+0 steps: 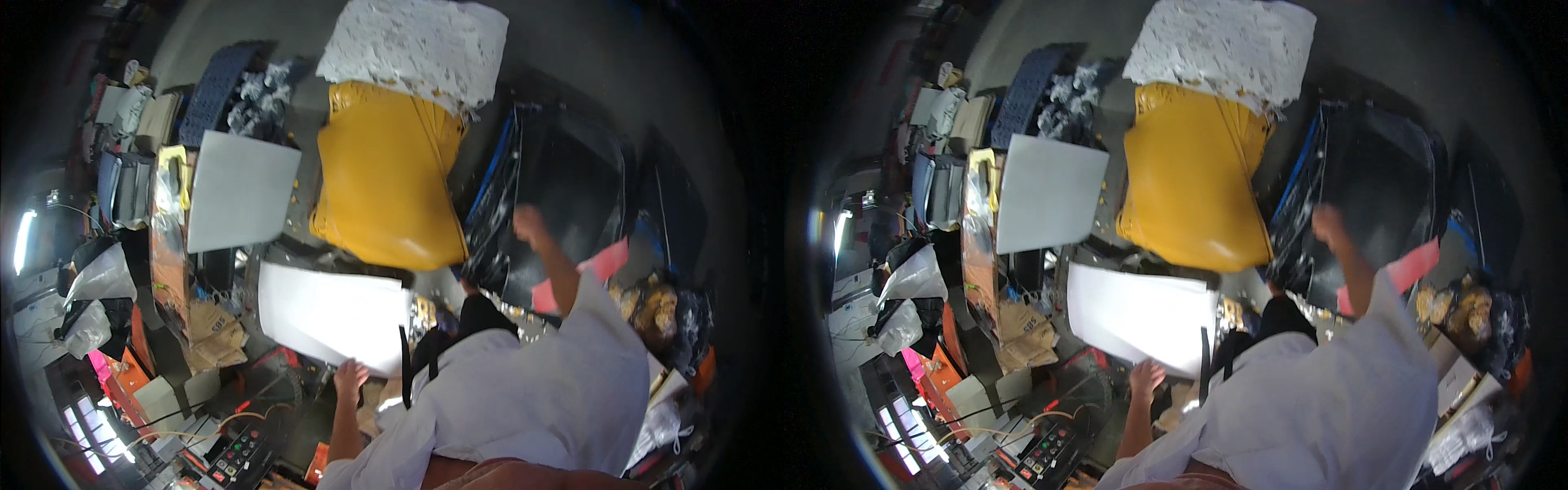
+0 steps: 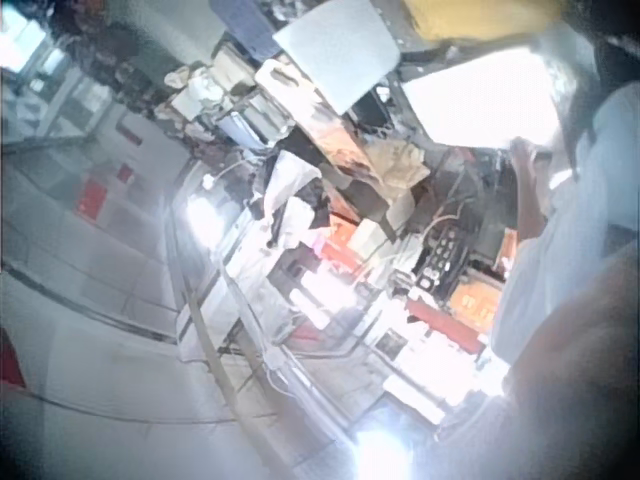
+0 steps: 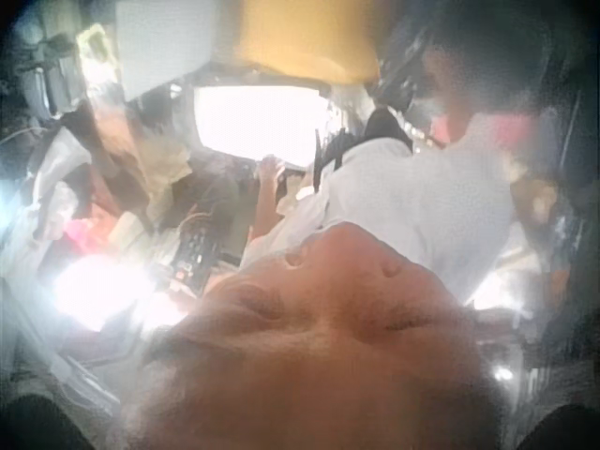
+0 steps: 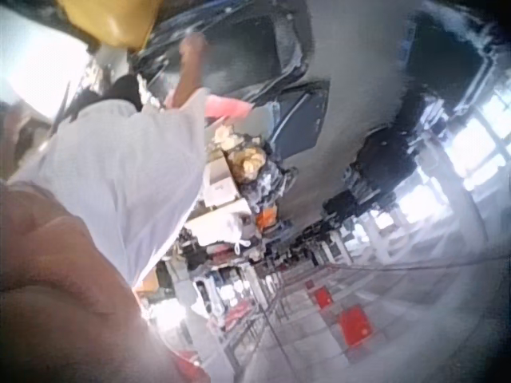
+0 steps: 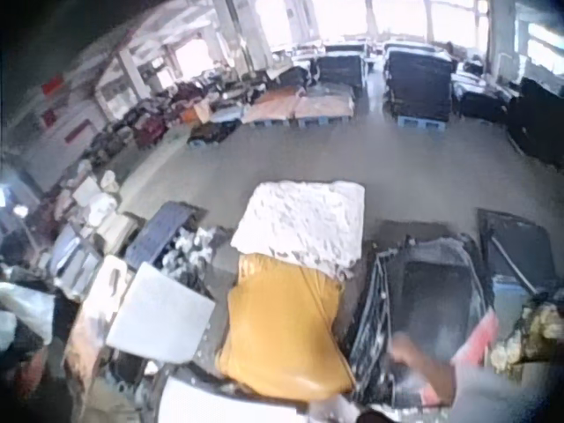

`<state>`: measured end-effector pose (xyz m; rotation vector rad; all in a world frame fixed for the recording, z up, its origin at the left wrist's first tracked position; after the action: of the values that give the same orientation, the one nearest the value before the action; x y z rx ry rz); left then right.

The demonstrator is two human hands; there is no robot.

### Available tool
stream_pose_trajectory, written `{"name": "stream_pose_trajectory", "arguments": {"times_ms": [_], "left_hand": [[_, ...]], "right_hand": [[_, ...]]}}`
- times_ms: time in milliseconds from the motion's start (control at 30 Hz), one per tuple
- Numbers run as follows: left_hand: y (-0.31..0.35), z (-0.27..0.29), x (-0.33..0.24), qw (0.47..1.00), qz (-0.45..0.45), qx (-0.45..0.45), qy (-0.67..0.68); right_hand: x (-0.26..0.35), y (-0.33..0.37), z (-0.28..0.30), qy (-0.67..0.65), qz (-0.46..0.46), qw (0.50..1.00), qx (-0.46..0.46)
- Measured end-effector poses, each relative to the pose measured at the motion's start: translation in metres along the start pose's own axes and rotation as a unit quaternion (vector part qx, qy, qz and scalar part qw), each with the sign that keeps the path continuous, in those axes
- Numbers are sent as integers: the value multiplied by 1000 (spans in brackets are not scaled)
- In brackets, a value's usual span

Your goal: The person removes cutout shapes from a large white sheet, stacks the cutouts, and places the remaining sheet on the floor. They then gather small white paper pieces from the table, stack them, and continue sorting and arranging the cutouts on the table.

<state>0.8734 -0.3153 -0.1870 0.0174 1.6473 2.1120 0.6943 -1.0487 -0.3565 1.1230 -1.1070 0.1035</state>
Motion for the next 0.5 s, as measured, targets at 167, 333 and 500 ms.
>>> {"name": "stream_pose_trajectory", "arguments": {"times_ms": [167, 333, 500], "left_hand": [[10, -115, -2, 965, -65, 232, -101], [-57, -75, 60, 986, 35, 149, -63], [-95, -14, 72, 979, 105, 77, -159]], "right_hand": [[125, 7, -3, -125, 36, 991, -38], [36, 110, -41, -72, -73, 994, 43], [-105, 246, -7, -26, -411, 910, -45]]}}
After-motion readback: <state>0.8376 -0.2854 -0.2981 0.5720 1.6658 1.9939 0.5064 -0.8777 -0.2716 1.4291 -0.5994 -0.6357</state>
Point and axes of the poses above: each hand's wrist, its own y-axis away from the middle knuckle, its own z-axis out of the back of the hand, x = y × z, the point moved 5 cm from there along -y, towards the middle knuckle, and after that the axes turned 2 degrees about z, right-handed, at the moved point
